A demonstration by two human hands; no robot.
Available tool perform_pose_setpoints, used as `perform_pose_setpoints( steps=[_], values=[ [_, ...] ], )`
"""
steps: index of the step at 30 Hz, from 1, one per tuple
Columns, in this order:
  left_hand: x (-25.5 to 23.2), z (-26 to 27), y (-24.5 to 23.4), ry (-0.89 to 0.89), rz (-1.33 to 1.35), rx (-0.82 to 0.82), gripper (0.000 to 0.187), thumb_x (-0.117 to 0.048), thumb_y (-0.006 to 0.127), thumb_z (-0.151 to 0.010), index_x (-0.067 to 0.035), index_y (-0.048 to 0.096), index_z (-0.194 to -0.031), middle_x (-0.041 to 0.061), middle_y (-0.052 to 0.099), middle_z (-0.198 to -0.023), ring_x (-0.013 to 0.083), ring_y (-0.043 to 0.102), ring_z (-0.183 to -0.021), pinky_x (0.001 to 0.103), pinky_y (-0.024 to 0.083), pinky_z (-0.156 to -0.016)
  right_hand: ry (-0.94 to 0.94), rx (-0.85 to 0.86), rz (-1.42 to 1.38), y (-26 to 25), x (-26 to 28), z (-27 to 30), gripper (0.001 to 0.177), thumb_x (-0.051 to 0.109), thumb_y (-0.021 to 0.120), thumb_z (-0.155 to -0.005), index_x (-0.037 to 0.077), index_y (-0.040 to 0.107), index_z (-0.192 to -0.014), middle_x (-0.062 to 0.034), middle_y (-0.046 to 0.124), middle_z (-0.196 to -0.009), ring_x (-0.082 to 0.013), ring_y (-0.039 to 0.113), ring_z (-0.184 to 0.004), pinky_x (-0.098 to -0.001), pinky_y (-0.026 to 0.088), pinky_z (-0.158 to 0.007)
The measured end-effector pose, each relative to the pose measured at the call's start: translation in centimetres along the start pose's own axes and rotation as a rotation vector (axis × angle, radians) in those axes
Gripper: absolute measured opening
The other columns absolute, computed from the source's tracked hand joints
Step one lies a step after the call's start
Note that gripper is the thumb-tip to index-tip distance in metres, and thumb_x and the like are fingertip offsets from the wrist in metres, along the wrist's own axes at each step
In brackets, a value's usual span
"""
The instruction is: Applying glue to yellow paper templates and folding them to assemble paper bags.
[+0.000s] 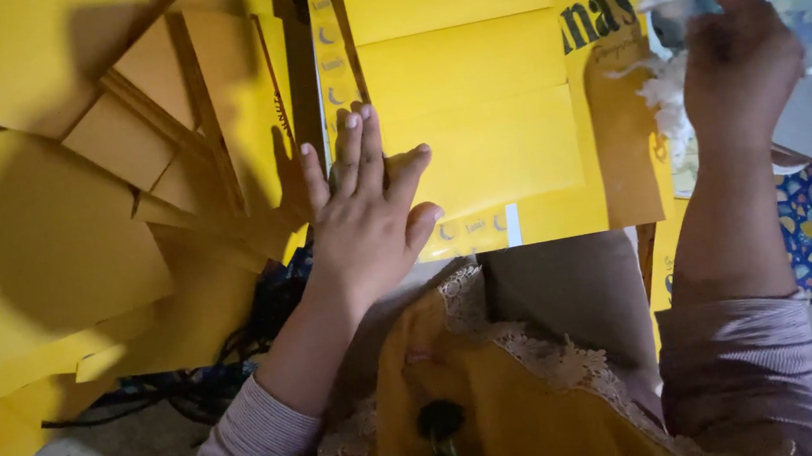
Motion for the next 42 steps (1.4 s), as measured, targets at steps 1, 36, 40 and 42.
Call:
perform_pose_setpoints(
  steps=[1, 36, 40, 42],
  values=[
    [0.0, 0.0, 0.0, 0.002, -0.002, -0.002, 0.06, -0.051, 0.048, -0.103, -0.016, 0.051, -0.15, 0.035, 0.009, -0.165, 0.0445, -0.002, -0.154, 0.075, -0.003, -0.115, -0.001, -0.003, 0.0, -0.5, 0.5, 0.2, 0.027, -0.023, 0.072, -0.102, -0.023, 0.068, -0.129, -0.0282, 0.079, -0.102, -0.0286, 0.075, -0.085, -0.0345, 0.059, -0.075],
    [0.7, 0.0, 0.8, -0.003, -0.072, -0.006, 0.052, -0.057, 0.047, -0.102, -0.021, 0.056, -0.138, 0.034, 0.035, -0.159, 0.0411, 0.017, -0.157, 0.072, -0.007, -0.117, -0.272, 0.207, -0.361, 11.4, 23.4, 0.5, 0.019, 0.007, 0.084, -0.085, 0.01, 0.082, -0.104, -0.0125, 0.076, -0.093, -0.0338, 0.072, -0.092, -0.0417, 0.059, -0.083],
    [0.1, 0.0, -0.4, -0.004, -0.028, 0.006, 0.053, -0.053, 0.049, -0.102, -0.02, 0.053, -0.144, 0.034, 0.024, -0.165, 0.0406, 0.014, -0.158, 0.071, -0.008, -0.118, -0.279, 0.218, -0.287, 9.8, 21.7, 1.1, 0.023, 0.004, 0.083, -0.078, 0.013, 0.082, -0.099, -0.0086, 0.078, -0.101, -0.0324, 0.071, -0.096, -0.0411, 0.058, -0.087],
    [0.4, -0.1, -0.2, -0.017, -0.006, 0.011, 0.056, -0.052, 0.048, -0.103, -0.019, 0.051, -0.147, 0.035, 0.023, -0.165, 0.0421, 0.014, -0.158, 0.071, -0.01, -0.117, -0.27, 0.212, -0.177, 8.3, 19.8, 0.7, 0.011, 0.004, 0.082, -0.086, 0.011, 0.08, -0.095, -0.0104, 0.078, -0.104, -0.0333, 0.071, -0.097, -0.0399, 0.058, -0.084]
  ],
)
Point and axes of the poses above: each hand's wrist, its own z-axis away from the middle knuckle, its own y-axis out of the palm, x = y × z, the point moved 10 cm from there along -z, towards the middle knuckle
